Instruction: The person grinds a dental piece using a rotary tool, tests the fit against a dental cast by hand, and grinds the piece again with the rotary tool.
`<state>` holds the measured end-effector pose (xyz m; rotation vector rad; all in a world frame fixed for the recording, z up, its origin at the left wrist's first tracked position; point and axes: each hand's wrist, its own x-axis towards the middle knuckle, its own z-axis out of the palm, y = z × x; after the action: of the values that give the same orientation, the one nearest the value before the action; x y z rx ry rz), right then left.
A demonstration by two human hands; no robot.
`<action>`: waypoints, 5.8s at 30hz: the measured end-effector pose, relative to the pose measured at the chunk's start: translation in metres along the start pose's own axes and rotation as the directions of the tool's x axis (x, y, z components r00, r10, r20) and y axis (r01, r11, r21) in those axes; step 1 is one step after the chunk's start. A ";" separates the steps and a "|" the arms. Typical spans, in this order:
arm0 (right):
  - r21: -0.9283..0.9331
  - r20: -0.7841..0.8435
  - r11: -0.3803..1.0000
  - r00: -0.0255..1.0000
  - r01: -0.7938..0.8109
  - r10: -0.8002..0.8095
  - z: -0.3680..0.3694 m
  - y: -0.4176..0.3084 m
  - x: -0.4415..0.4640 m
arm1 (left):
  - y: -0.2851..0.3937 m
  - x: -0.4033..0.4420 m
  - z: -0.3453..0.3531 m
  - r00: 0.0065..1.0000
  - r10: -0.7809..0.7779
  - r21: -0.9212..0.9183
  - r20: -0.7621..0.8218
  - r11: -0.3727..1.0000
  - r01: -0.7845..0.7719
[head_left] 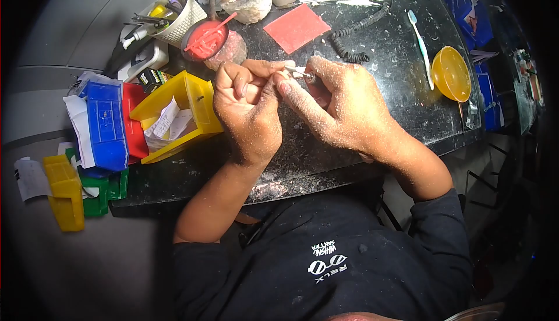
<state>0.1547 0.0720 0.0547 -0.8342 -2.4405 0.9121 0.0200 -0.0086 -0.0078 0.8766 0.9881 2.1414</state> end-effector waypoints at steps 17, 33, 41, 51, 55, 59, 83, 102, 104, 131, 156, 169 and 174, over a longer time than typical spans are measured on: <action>-0.025 -0.005 0.999 0.999 0.032 -0.032 0.001 0.003 0.000 | 0.002 0.001 0.001 0.998 0.048 0.070 0.046 0.996 -0.052; -0.028 -0.009 0.997 0.997 0.071 -0.071 0.004 0.005 -0.002 | 0.003 0.000 -0.004 0.996 0.063 0.171 0.070 0.982 -0.074; 0.001 0.010 1.000 1.000 0.022 -0.022 -0.002 0.002 -0.001 | 0.003 0.001 -0.003 0.995 0.065 0.075 0.070 0.995 -0.070; 0.101 -0.003 0.991 0.996 -0.084 0.084 -0.008 -0.003 0.000 | 0.004 0.003 0.001 0.998 0.026 -0.018 0.057 1.000 -0.025; 0.110 0.013 0.991 0.997 -0.080 0.079 -0.007 -0.002 0.000 | 0.003 0.002 -0.005 0.995 0.006 0.030 0.103 1.000 -0.009; 0.111 0.017 0.993 0.999 -0.043 0.042 -0.005 0.001 0.000 | 0.001 0.002 -0.006 0.994 0.006 0.039 0.108 0.999 -0.010; 0.086 0.032 0.995 0.998 -0.053 0.050 -0.004 0.003 -0.001 | 0.001 0.002 -0.004 0.991 0.049 0.077 0.121 0.995 -0.059; 0.067 0.068 0.992 0.992 -0.107 0.102 -0.007 0.000 0.000 | -0.001 0.004 -0.007 0.991 0.063 0.077 0.116 0.994 -0.073; 0.062 0.058 0.994 0.994 -0.095 0.092 -0.006 0.000 -0.001 | 0.001 0.004 -0.005 0.993 0.053 0.062 0.106 0.996 -0.060; 0.092 0.032 0.991 0.995 -0.097 0.094 -0.003 -0.001 -0.002 | 0.001 0.004 -0.005 0.996 -0.073 -0.152 0.050 0.985 0.079; -0.042 0.041 0.999 0.999 -0.020 0.022 -0.004 0.004 -0.002 | 0.008 0.009 -0.010 0.982 0.031 0.223 0.187 0.972 -0.073; -0.061 0.063 0.998 0.998 -0.017 0.021 -0.006 0.005 0.000 | 0.009 0.012 -0.014 0.976 0.118 0.438 0.184 0.879 -0.189; -0.135 0.035 0.990 0.999 0.032 -0.027 -0.009 0.012 0.001 | 0.018 0.014 -0.013 0.892 0.256 0.678 0.373 0.580 -0.451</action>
<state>0.1635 0.0840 0.0533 -0.8328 -2.5599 0.7628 -0.0026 -0.0125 0.0049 1.8328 1.7409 1.8103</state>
